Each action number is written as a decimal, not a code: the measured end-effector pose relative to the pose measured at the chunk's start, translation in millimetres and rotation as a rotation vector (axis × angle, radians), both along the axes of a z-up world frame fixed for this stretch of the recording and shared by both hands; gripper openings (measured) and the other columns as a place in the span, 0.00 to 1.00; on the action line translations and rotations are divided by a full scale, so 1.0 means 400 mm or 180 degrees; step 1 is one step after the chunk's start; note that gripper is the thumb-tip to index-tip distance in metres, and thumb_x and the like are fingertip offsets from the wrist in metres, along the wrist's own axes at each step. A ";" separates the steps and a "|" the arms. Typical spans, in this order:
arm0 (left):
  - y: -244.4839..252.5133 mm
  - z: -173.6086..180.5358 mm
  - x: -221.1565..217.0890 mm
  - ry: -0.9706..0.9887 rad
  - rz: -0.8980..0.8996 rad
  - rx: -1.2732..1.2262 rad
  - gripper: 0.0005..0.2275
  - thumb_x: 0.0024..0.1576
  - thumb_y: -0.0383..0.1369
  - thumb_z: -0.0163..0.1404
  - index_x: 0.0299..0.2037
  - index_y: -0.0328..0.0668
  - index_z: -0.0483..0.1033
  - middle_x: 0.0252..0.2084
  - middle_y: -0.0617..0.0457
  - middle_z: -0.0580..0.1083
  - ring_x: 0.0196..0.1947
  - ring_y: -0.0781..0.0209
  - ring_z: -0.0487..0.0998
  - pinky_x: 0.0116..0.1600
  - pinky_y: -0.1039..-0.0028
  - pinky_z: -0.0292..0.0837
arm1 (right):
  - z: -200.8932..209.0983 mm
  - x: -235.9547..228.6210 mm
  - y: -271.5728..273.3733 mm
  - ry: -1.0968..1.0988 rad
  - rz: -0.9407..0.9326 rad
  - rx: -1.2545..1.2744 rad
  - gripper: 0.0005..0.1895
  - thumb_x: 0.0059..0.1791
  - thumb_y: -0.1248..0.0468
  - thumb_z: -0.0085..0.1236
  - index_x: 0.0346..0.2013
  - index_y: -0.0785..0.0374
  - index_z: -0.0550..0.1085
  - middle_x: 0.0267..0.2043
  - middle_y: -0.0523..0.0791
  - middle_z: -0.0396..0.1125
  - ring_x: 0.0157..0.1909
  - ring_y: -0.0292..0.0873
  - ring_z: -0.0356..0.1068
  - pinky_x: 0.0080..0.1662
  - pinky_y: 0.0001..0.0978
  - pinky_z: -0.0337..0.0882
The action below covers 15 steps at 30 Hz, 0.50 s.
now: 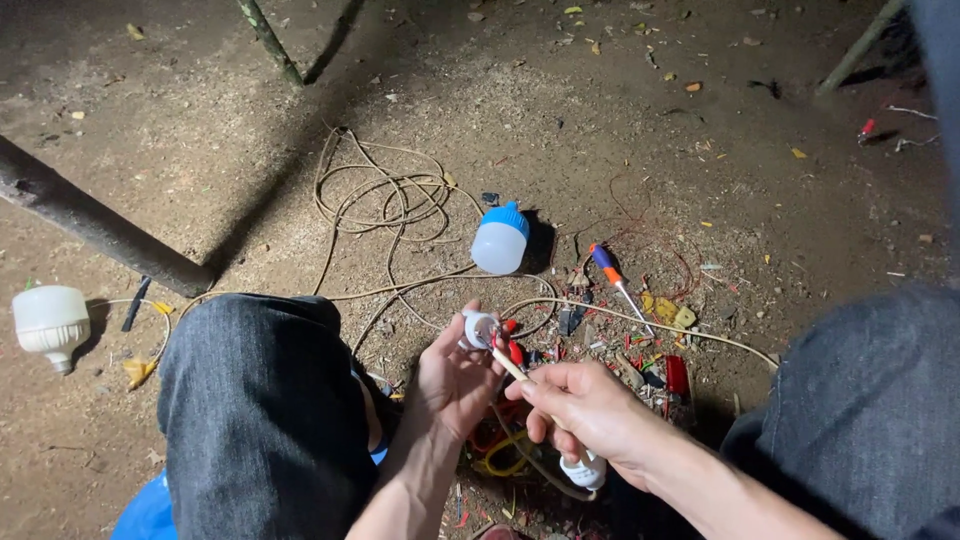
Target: Connecting electrical wires to a light bulb socket and testing the bulb.
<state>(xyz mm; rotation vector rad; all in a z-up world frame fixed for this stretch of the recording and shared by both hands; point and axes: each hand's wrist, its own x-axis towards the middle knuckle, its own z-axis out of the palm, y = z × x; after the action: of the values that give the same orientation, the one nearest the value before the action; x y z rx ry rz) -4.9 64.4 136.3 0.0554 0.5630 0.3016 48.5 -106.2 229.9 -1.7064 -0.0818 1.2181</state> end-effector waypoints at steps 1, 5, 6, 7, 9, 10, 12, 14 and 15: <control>-0.002 0.009 0.003 0.0059 0.0013 0.0196 0.20 0.60 0.33 0.51 0.63 0.35 0.71 0.53 0.38 0.68 0.42 0.54 0.75 0.44 0.69 0.80 | 0.009 0.004 0.000 -0.0034 -0.0014 -0.0032 0.14 0.57 0.67 0.53 0.51 0.71 0.83 0.23 0.49 0.70 0.14 0.34 0.57 0.17 0.23 0.53; 0.002 0.020 0.015 0.0205 0.0100 0.0468 0.19 0.58 0.35 0.55 0.58 0.37 0.72 0.52 0.42 0.70 0.42 0.54 0.75 0.46 0.69 0.76 | 0.035 0.021 0.010 -0.0237 0.0000 -0.0198 0.15 0.56 0.67 0.53 0.52 0.69 0.83 0.25 0.48 0.71 0.18 0.35 0.60 0.21 0.24 0.57; 0.002 0.024 0.015 0.0209 0.0104 0.0465 0.19 0.58 0.35 0.55 0.58 0.37 0.72 0.52 0.42 0.70 0.42 0.54 0.75 0.46 0.69 0.76 | 0.036 0.022 0.014 -0.0233 0.0004 -0.0201 0.15 0.56 0.67 0.53 0.52 0.69 0.83 0.25 0.48 0.71 0.18 0.35 0.60 0.21 0.24 0.57; 0.001 0.028 0.014 0.0242 0.0137 0.0362 0.21 0.57 0.35 0.56 0.58 0.34 0.71 0.52 0.41 0.69 0.43 0.55 0.75 0.48 0.69 0.78 | 0.038 0.022 0.018 -0.0285 0.0063 -0.0232 0.14 0.57 0.67 0.53 0.50 0.69 0.83 0.25 0.48 0.72 0.17 0.34 0.59 0.20 0.24 0.56; 0.005 0.021 0.014 0.0277 0.0172 0.0260 0.22 0.56 0.36 0.58 0.57 0.31 0.70 0.52 0.41 0.69 0.45 0.56 0.75 0.50 0.70 0.79 | 0.044 0.023 0.024 -0.0334 0.0123 -0.0261 0.14 0.57 0.66 0.52 0.49 0.68 0.83 0.24 0.48 0.72 0.17 0.34 0.58 0.20 0.23 0.54; 0.007 0.009 0.015 0.0038 0.0161 0.0284 0.18 0.59 0.37 0.56 0.53 0.32 0.72 0.50 0.39 0.71 0.42 0.57 0.76 0.44 0.73 0.81 | 0.046 0.023 0.026 -0.0366 0.0158 -0.0306 0.14 0.57 0.66 0.52 0.49 0.68 0.83 0.24 0.49 0.72 0.15 0.34 0.57 0.19 0.23 0.54; 0.010 -0.003 0.015 -0.0197 0.0151 0.0305 0.14 0.61 0.37 0.55 0.49 0.33 0.75 0.48 0.38 0.72 0.39 0.58 0.77 0.39 0.76 0.82 | 0.046 0.022 0.026 -0.0394 0.0195 -0.0351 0.14 0.56 0.66 0.52 0.49 0.68 0.83 0.23 0.49 0.72 0.14 0.34 0.56 0.18 0.24 0.53; 0.010 0.000 0.014 -0.0261 0.0037 0.0521 0.14 0.63 0.34 0.52 0.56 0.39 0.72 0.42 0.43 0.71 0.31 0.60 0.75 0.34 0.77 0.79 | 0.044 0.020 0.024 -0.0378 0.0237 -0.0371 0.14 0.57 0.65 0.51 0.50 0.70 0.82 0.23 0.51 0.71 0.13 0.34 0.53 0.17 0.24 0.51; 0.011 -0.002 0.015 -0.0257 0.0041 0.0520 0.14 0.63 0.34 0.52 0.56 0.39 0.72 0.42 0.43 0.71 0.31 0.60 0.75 0.34 0.77 0.79 | 0.043 0.021 0.022 -0.0374 0.0242 -0.0373 0.14 0.57 0.65 0.51 0.50 0.70 0.82 0.23 0.51 0.71 0.13 0.34 0.53 0.17 0.24 0.51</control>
<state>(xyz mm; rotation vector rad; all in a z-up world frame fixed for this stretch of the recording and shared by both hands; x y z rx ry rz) 1.0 68.8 135.6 0.1967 0.4581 0.3603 56.7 -97.3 247.1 -1.8916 -0.1499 1.1973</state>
